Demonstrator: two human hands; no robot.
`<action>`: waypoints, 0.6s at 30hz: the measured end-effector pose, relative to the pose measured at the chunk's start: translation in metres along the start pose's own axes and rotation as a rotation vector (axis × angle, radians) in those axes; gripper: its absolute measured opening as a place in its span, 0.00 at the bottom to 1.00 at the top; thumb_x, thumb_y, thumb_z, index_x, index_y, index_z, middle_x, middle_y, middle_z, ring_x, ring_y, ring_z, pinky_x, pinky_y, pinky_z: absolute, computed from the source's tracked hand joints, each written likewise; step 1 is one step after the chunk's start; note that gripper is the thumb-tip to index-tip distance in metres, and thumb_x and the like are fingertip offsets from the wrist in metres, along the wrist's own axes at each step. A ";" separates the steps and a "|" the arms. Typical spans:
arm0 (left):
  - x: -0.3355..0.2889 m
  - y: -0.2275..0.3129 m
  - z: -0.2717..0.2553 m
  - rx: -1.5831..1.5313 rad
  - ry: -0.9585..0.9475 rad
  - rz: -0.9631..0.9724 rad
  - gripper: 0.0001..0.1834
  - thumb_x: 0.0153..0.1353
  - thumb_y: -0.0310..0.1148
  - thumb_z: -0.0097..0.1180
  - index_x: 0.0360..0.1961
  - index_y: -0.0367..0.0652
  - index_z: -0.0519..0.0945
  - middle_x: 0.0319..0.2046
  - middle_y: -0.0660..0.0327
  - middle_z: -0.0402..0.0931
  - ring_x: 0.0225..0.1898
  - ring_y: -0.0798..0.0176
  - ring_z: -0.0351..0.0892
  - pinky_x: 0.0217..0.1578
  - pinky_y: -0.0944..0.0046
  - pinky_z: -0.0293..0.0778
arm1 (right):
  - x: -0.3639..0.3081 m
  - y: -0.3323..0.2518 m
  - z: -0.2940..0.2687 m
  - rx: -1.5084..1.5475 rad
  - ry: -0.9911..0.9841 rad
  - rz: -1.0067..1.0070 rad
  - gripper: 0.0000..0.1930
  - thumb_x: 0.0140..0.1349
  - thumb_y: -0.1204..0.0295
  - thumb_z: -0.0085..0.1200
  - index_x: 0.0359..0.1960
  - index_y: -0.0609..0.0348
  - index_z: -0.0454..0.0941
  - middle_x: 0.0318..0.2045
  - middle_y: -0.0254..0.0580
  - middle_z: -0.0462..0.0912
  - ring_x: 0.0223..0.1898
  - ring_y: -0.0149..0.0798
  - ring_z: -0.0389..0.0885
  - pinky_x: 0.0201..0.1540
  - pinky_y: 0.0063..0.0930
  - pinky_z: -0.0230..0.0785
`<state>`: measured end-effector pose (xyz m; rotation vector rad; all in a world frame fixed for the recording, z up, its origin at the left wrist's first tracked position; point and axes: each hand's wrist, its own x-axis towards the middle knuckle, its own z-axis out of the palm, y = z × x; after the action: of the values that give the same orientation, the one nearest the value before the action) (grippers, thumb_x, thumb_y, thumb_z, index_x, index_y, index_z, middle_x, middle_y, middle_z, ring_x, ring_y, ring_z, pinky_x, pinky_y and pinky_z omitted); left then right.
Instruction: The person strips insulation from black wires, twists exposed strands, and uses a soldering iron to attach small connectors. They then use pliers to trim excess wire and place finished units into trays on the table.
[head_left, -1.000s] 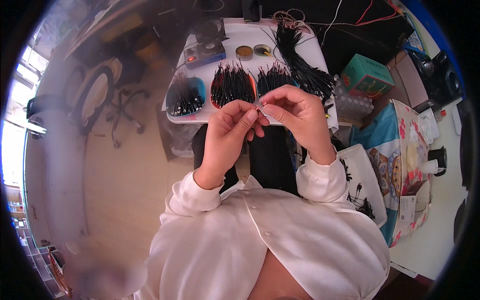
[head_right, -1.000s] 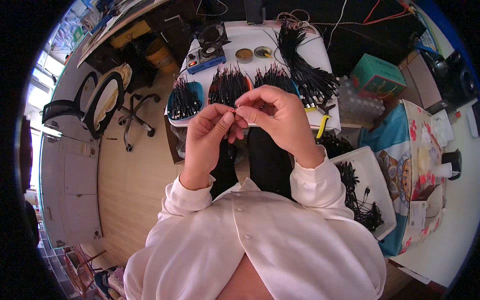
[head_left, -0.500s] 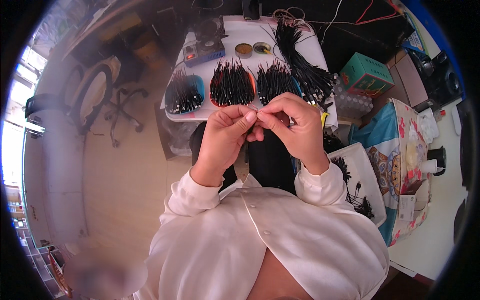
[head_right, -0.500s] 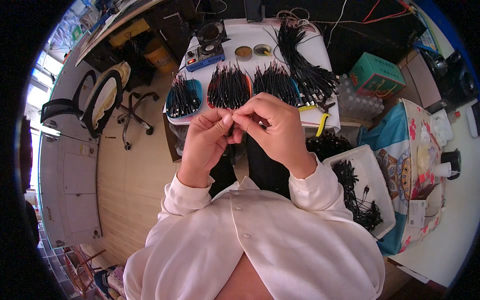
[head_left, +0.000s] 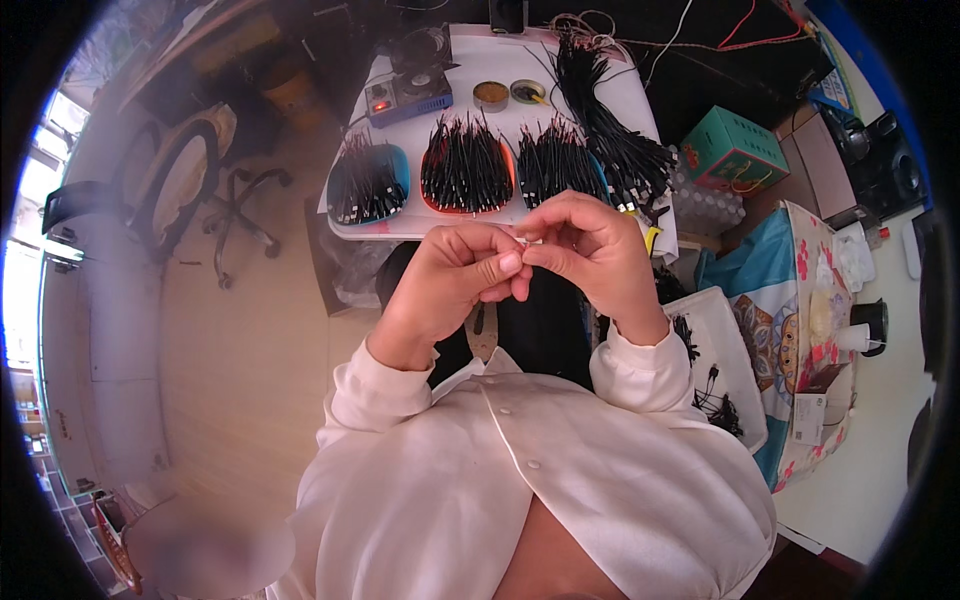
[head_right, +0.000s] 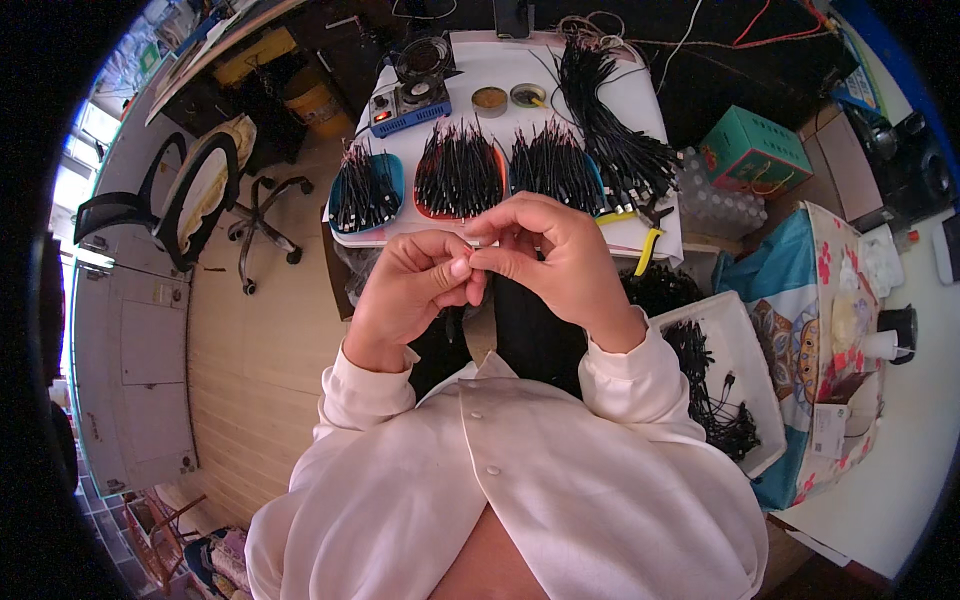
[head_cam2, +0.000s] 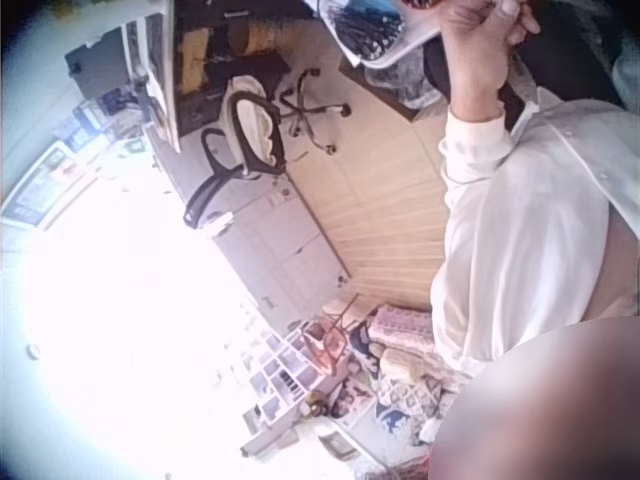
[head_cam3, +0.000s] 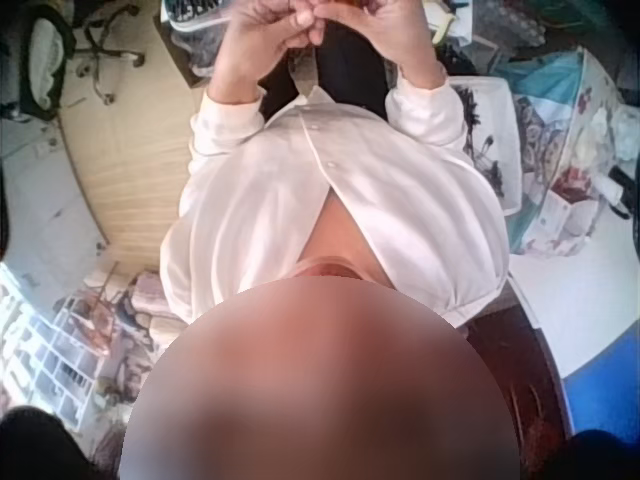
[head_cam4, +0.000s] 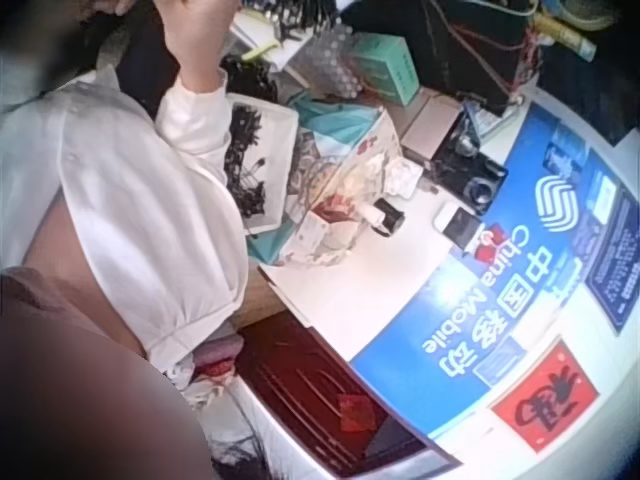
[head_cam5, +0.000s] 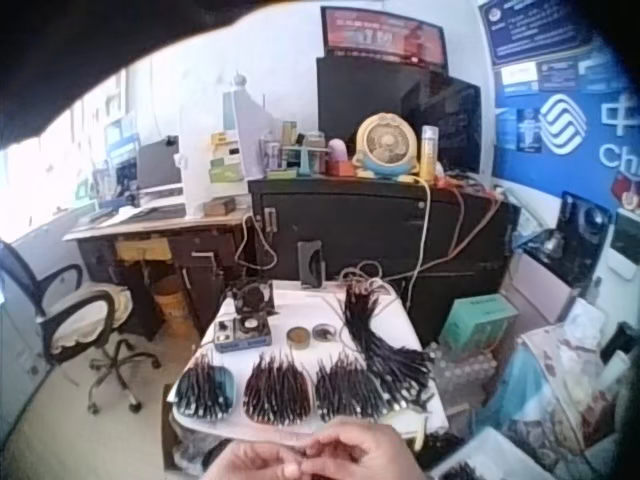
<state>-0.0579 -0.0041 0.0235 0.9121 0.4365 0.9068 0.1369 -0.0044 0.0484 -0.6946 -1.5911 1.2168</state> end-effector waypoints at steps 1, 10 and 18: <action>-0.001 -0.001 -0.001 -0.031 -0.018 -0.033 0.06 0.66 0.27 0.54 0.34 0.34 0.79 0.27 0.55 0.79 0.25 0.71 0.73 0.25 0.75 0.66 | 0.000 0.001 -0.001 0.064 -0.022 0.030 0.04 0.60 0.81 0.59 0.35 0.67 0.77 0.31 0.37 0.80 0.29 0.30 0.83 0.32 0.18 0.73; 0.000 -0.014 0.005 -0.321 -0.072 0.090 0.05 0.65 0.27 0.54 0.38 0.35 0.78 0.31 0.56 0.79 0.29 0.67 0.76 0.28 0.71 0.70 | -0.006 0.018 0.016 0.567 0.086 0.116 0.04 0.59 0.79 0.60 0.33 0.66 0.77 0.32 0.39 0.78 0.32 0.30 0.80 0.36 0.20 0.72; -0.011 -0.007 0.006 0.079 0.083 0.115 0.06 0.64 0.26 0.56 0.38 0.33 0.80 0.30 0.54 0.81 0.25 0.68 0.77 0.23 0.74 0.69 | -0.008 0.011 0.015 0.246 0.113 -0.011 0.05 0.61 0.77 0.59 0.34 0.65 0.76 0.32 0.38 0.77 0.31 0.28 0.76 0.36 0.19 0.70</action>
<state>-0.0571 -0.0182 0.0205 0.9818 0.4973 1.0409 0.1242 -0.0133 0.0350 -0.5841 -1.3235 1.3150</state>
